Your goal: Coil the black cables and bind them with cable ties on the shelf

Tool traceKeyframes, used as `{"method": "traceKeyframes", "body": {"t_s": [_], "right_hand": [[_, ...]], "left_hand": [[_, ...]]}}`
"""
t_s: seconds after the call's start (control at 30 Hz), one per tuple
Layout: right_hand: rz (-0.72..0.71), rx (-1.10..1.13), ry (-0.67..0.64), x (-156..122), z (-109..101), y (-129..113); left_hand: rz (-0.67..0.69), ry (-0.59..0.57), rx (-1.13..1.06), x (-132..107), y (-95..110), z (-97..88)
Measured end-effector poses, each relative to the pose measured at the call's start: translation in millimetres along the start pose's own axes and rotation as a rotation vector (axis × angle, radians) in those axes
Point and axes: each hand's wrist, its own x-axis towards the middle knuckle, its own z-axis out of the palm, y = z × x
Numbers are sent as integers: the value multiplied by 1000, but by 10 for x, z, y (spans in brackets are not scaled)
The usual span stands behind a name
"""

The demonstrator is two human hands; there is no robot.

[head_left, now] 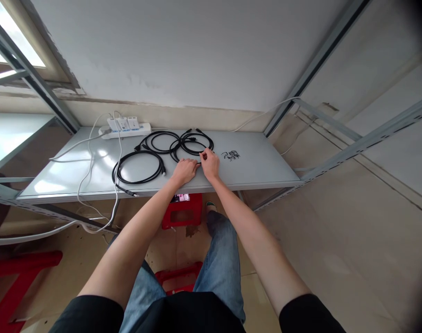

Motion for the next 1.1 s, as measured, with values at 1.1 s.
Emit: {"method": "traceKeyframes", "body": {"t_s": [1.1], "right_hand": [[-66, 42, -68, 62, -39, 100]], "left_hand": [[-5, 0, 24, -9, 1, -19]]}}
